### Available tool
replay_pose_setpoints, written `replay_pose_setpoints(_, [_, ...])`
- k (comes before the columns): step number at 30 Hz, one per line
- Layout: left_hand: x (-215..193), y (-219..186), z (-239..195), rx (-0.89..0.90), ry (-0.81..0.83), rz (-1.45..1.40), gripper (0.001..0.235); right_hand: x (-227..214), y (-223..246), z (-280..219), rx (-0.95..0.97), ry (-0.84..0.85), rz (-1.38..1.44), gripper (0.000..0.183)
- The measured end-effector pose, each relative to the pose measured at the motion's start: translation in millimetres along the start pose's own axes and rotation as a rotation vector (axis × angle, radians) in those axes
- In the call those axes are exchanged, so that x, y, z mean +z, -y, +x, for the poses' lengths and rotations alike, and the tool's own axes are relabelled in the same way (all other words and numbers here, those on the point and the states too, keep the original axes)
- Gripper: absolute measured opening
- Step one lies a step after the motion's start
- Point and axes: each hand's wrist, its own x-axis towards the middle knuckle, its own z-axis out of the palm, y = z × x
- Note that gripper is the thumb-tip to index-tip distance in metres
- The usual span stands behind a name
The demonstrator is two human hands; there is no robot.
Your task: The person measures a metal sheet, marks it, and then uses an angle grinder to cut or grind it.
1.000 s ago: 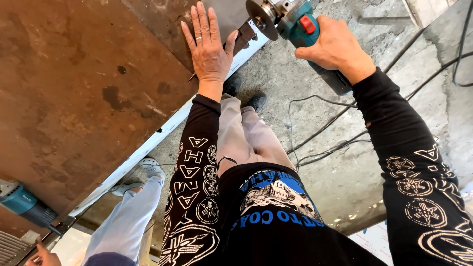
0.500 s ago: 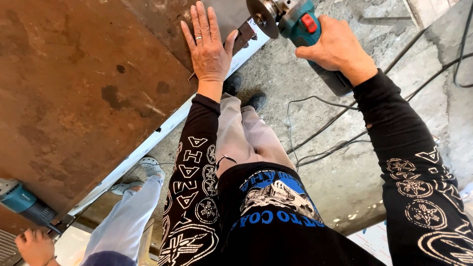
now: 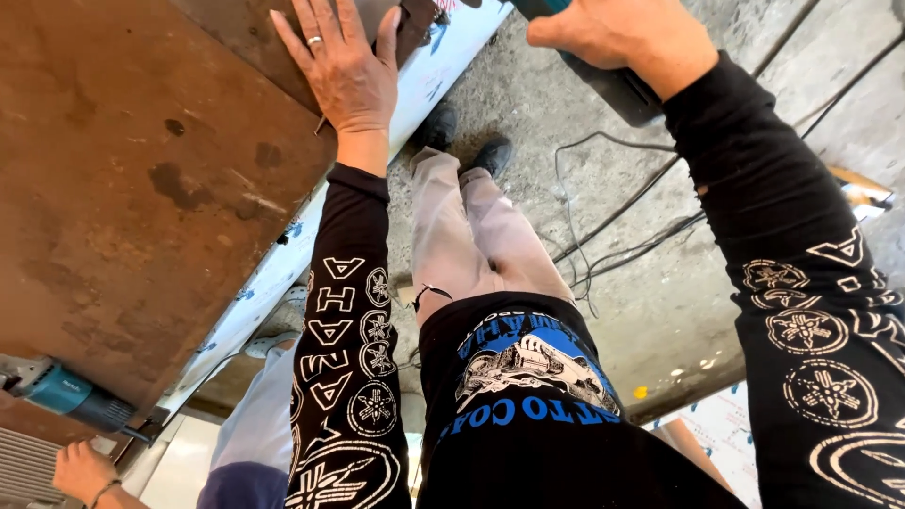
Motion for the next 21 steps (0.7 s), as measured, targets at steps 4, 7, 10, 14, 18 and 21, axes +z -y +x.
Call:
replay_pose_setpoints(4, [-1.9,1.1,-0.1,-0.041,0.109,0.005,0.069,-0.9,0.5,-9.2,-0.219,-0.020,-0.083,0.010])
replay_pose_setpoints(7, [-1.0,2.4,0.7,-0.040,0.112,0.017,0.070,-5.8,8.0,-4.0,-0.193,-0.027,-0.040,0.012])
replay_pose_setpoints(10, [6.5,4.7,-4.0,-0.009,0.013,0.023,0.071,6.7,1.7,-0.2,-0.203,0.005,-0.147,0.010])
replay_pose_setpoints(14, [11.3,5.2,-5.8,0.014,-0.083,0.033,0.072,12.9,-7.6,2.0,-0.261,0.012,-0.268,0.008])
replay_pose_setpoints(18, [10.8,4.9,-6.6,0.012,-0.055,0.031,0.073,16.0,-11.0,4.1,-0.263,0.015,-0.277,0.007])
replay_pose_setpoints(21, [9.5,4.8,-6.1,0.005,-0.026,0.027,0.073,6.0,2.5,7.5,-0.126,0.022,-0.140,0.013])
